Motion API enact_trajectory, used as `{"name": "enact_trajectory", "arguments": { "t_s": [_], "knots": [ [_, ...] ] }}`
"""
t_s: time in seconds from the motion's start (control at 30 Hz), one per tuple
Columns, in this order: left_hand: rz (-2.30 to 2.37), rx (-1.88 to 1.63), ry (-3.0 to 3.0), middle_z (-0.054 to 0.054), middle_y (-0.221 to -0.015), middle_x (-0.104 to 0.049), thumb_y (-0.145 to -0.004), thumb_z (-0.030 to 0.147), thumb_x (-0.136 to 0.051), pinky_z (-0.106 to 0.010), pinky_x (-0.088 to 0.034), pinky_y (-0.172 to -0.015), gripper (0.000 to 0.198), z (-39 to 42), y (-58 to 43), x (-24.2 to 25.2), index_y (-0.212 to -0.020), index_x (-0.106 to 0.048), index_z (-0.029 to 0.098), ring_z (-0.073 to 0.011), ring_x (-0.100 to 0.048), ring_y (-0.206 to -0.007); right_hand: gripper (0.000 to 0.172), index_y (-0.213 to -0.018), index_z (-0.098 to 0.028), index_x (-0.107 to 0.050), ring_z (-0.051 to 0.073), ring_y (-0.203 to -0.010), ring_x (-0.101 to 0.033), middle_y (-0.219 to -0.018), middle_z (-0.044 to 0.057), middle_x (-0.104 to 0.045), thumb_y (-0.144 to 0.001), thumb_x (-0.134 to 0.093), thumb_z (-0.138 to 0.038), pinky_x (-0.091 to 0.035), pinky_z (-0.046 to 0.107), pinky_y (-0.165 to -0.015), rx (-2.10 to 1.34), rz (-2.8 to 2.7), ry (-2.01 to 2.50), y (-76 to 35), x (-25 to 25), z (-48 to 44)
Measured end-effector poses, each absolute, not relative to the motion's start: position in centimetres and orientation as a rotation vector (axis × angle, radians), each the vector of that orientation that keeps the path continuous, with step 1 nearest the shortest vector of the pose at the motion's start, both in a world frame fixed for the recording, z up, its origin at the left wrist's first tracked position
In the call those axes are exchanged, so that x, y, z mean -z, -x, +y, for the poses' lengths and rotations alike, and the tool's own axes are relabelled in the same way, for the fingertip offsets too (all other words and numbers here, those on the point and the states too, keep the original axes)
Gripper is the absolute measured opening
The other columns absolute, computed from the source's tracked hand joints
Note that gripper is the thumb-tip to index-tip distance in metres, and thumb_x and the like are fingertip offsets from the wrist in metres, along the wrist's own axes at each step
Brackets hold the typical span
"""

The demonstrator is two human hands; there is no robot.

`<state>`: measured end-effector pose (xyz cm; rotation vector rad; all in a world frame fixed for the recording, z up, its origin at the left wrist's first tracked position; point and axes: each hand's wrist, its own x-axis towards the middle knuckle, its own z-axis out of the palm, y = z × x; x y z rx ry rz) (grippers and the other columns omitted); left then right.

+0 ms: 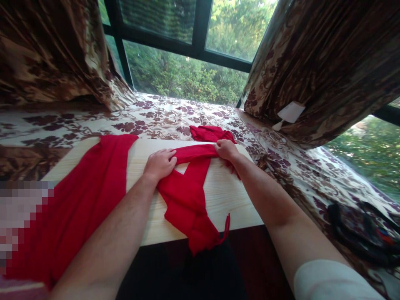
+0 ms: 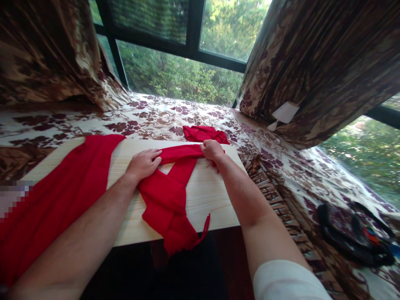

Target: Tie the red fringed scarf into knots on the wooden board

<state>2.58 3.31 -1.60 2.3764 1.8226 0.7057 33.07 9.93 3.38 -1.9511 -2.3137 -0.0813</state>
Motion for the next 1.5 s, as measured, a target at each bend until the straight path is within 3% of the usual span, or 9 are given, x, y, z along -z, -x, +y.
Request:
{"name": "enact_trajectory", "arguments": {
  "t_s": [0.27,0.33,0.5,0.67,0.83,1.03,1.23,1.37,1.5],
  "knots": [
    [1.832,-0.706,-2.381,-0.005,-0.138,-0.064,-0.096,0.037,-0.041,-0.036,-0.037,-0.117,0.047,3.1,-2.7,1.4,-0.131,-0.068,0.02,-0.0222,-0.055,-0.133,0.038,-0.121,-0.017,-0.069,0.024,-0.106,-0.066,-0.121,0.014,-0.071,-0.088,-0.064,-0.035,-0.047,0.028,-0.086,-0.025,-2.189,2.135,-36.5,-1.7,12.1],
    [1.832,-0.705,-2.381,-0.005,-0.138,-0.064,-0.095,0.037,-0.042,-0.035,-0.037,-0.117,0.047,3.1,-2.7,1.4,-0.131,-0.068,0.021,-0.0221,-0.055,-0.133,0.04,-0.116,-0.016,-0.07,0.023,-0.1,-0.066,-0.114,0.012,-0.072,-0.08,-0.071,-0.032,-0.047,0.026,-0.081,-0.102,-2.21,2.133,-37.1,-1.9,12.4],
    [1.838,-0.685,-2.393,-0.004,-0.138,-0.064,-0.094,0.038,-0.042,-0.036,-0.037,-0.116,0.048,3.3,-2.7,1.6,-0.132,-0.068,0.022,-0.023,-0.054,-0.133,0.012,-0.082,-0.014,-0.069,0.014,-0.064,-0.057,-0.07,0.001,-0.063,-0.071,-0.069,-0.02,-0.04,0.023,-0.057,-0.423,-2.082,2.106,-37.4,-3.3,12.4],
    [1.839,-0.688,-2.398,-0.004,-0.138,-0.064,-0.094,0.038,-0.042,-0.035,-0.037,-0.116,0.048,3.2,-2.7,1.5,-0.131,-0.068,0.022,-0.0221,-0.054,-0.133,0.022,-0.088,-0.016,-0.06,0.011,-0.058,-0.049,-0.067,-0.004,-0.054,-0.066,-0.062,-0.013,-0.037,0.02,-0.052,-0.553,-1.923,1.839,-36.0,-5.1,12.0],
    [1.849,-0.654,-2.381,-0.003,-0.14,-0.063,-0.096,0.041,-0.04,-0.035,-0.037,-0.116,0.05,3.2,-2.7,1.4,-0.133,-0.067,0.022,-0.0222,-0.053,-0.134,0.03,-0.097,-0.016,-0.061,0.017,-0.076,-0.058,-0.087,0.003,-0.065,-0.067,-0.064,-0.012,-0.044,0.024,-0.065,-0.105,-2.341,1.679,-32.7,-8.7,9.1],
    [1.829,-0.659,-2.393,-0.003,-0.14,-0.063,-0.096,0.042,-0.04,-0.036,-0.038,-0.115,0.049,3.2,-2.6,1.4,-0.133,-0.066,0.024,-0.0228,-0.053,-0.134,0.026,-0.109,-0.011,-0.065,0.027,-0.094,-0.065,-0.106,0.019,-0.067,-0.087,-0.052,-0.013,-0.049,0.034,-0.08,0.342,-2.758,1.555,-25.8,-8.9,1.8],
    [1.838,-0.689,-2.377,-0.003,-0.139,-0.064,-0.095,0.041,-0.041,-0.038,-0.038,-0.115,0.047,3.1,-2.6,1.6,-0.132,-0.068,0.026,-0.0236,-0.053,-0.133,0.027,-0.102,-0.011,-0.071,0.03,-0.099,-0.065,-0.106,0.02,-0.07,-0.085,-0.061,-0.03,-0.048,0.035,-0.083,0.043,-2.891,1.48,-23.3,-5.7,0.0],
    [1.83,-0.711,-2.351,-0.005,-0.14,-0.063,-0.095,0.041,-0.043,-0.041,-0.037,-0.115,0.048,2.9,-2.7,1.4,-0.133,-0.067,0.025,-0.0247,-0.053,-0.134,0.035,-0.102,-0.015,-0.073,0.023,-0.09,-0.065,-0.099,0.011,-0.073,-0.086,-0.063,-0.044,-0.047,0.029,-0.08,-0.393,-2.784,1.377,-25.4,-5.5,1.5],
    [1.814,-0.892,-2.329,-0.006,-0.142,-0.061,-0.095,0.035,-0.044,-0.059,-0.019,-0.122,0.044,2.1,-3.2,0.5,-0.132,-0.066,0.028,-0.0275,-0.051,-0.136,0.048,-0.125,-0.016,-0.068,0.022,-0.105,-0.063,-0.117,0.011,-0.07,-0.082,-0.07,-0.038,-0.044,0.029,-0.093,-0.618,-2.679,1.317,-27.3,-4.9,2.1]
  ]
}}
